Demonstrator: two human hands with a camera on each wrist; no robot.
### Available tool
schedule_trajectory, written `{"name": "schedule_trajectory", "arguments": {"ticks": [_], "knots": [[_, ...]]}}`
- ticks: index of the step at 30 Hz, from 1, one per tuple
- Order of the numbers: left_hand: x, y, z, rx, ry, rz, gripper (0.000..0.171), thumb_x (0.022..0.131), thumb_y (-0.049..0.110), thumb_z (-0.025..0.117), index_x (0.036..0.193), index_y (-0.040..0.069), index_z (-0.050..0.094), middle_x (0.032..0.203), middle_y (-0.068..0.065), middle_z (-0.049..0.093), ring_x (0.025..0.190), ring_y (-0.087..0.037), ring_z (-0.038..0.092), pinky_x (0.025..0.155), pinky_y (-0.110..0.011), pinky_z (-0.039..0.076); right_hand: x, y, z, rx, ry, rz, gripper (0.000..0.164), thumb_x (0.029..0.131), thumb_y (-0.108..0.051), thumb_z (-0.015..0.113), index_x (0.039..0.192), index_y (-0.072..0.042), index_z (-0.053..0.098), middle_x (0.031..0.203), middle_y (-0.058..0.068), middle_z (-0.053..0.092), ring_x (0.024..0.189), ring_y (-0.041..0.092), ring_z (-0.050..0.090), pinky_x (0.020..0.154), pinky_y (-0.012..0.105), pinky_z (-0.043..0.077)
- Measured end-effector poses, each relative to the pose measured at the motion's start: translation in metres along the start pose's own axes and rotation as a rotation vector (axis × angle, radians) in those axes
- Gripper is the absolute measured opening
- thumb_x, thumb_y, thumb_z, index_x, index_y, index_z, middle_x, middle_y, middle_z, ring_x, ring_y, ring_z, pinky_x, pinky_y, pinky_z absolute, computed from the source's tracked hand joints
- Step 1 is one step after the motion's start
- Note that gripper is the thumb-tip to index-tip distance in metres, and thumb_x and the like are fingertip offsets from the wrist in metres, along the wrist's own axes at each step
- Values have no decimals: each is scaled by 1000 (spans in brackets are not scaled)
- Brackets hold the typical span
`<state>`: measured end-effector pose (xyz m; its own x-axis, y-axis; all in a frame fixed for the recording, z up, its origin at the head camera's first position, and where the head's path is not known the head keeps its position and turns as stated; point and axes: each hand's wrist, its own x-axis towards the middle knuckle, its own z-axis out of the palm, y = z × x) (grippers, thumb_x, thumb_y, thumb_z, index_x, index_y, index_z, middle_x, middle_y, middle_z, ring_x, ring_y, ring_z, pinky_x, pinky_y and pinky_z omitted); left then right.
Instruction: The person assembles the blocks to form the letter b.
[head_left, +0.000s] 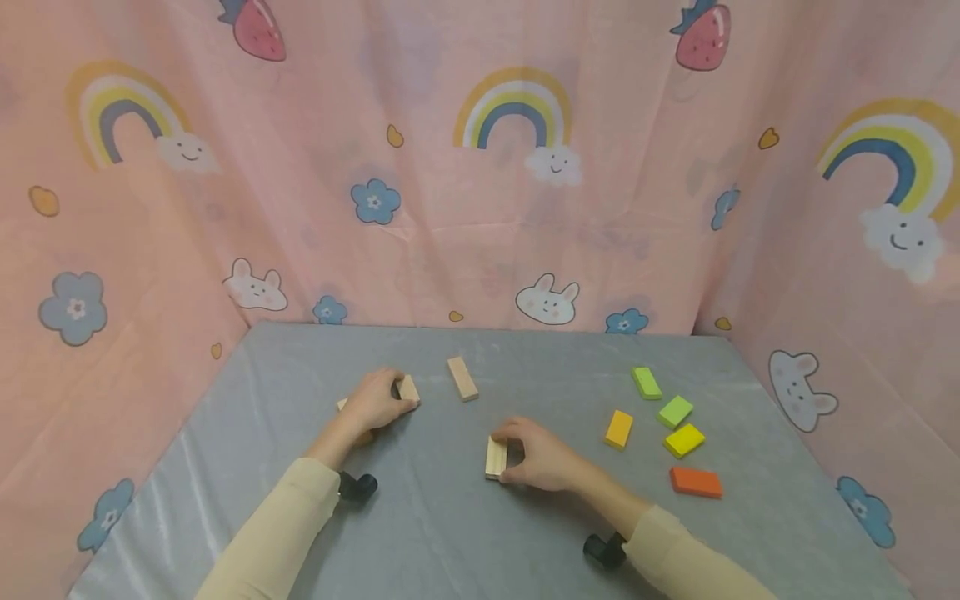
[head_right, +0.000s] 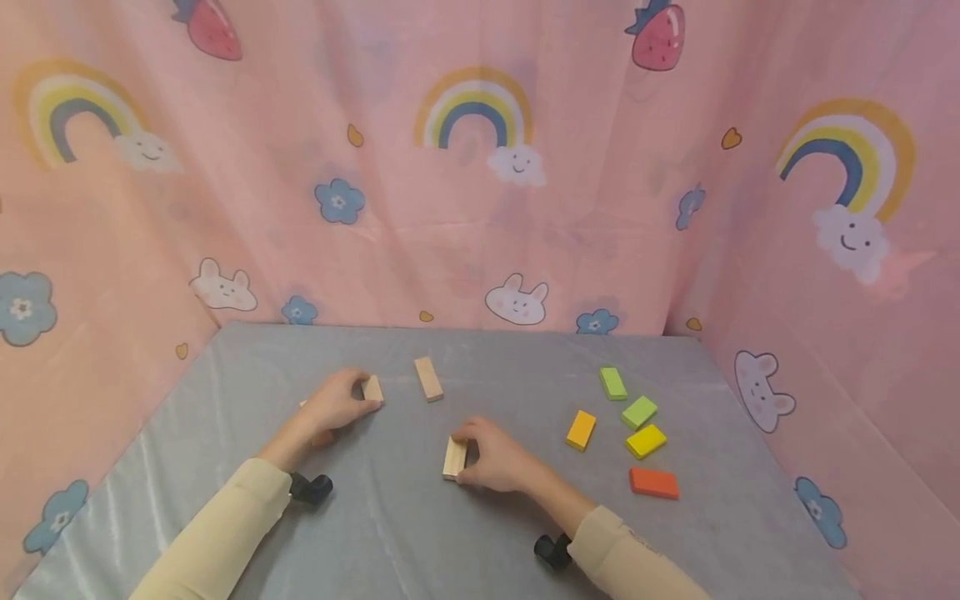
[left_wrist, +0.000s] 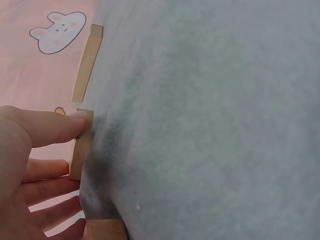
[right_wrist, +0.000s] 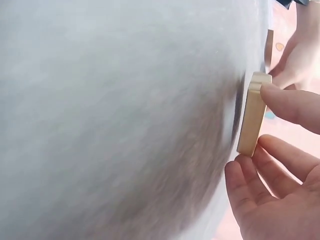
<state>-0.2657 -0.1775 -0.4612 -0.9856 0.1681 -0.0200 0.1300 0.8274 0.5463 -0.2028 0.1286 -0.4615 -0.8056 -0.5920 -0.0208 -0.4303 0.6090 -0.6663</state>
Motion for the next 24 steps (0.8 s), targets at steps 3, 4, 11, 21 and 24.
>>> {"name": "schedule_trajectory", "arguments": {"ticks": [3, 4, 11, 21, 24], "knots": [[0, 0, 0, 2, 2, 5, 57, 93, 25, 76, 136, -7, 57, 136, -25, 58, 128, -42, 53, 107, -56, 43, -8, 3, -4, -7, -21, -16, 51, 82, -12, 84, 128, 0, 66, 129, 9, 62, 119, 29, 57, 99, 51, 50], [0, -1, 1, 4, 4, 7, 57, 93, 25, 76, 136, -7, 57, 136, -25, 59, 129, -42, 52, 108, -57, 43, -10, 4, -5, -15, -25, -23, 51, 81, -13, 85, 127, -1, 66, 128, 8, 62, 118, 28, 57, 98, 50, 50], [2, 1, 0, 10, 5, 7, 58, 93, 26, 76, 137, -6, 57, 137, -24, 58, 130, -42, 52, 108, -55, 42, -19, 4, -6, -19, -70, -5, 52, 82, -17, 86, 128, -3, 67, 128, 4, 62, 117, 26, 57, 99, 48, 50], [1, 0, -1, 6, 15, 5, 58, 92, 26, 77, 136, -7, 58, 136, -24, 59, 129, -42, 53, 107, -56, 44, -21, -1, -2, -35, -79, 2, 55, 82, -20, 86, 130, -4, 66, 127, 1, 61, 115, 22, 58, 99, 46, 51], [1, -1, -1, 10, 26, 17, 58, 91, 26, 78, 135, -7, 59, 134, -24, 60, 127, -41, 54, 106, -55, 44, -22, -2, -3, -33, -76, 9, 56, 81, -22, 86, 130, -2, 66, 125, 1, 61, 113, 22, 59, 97, 46, 51]]}}
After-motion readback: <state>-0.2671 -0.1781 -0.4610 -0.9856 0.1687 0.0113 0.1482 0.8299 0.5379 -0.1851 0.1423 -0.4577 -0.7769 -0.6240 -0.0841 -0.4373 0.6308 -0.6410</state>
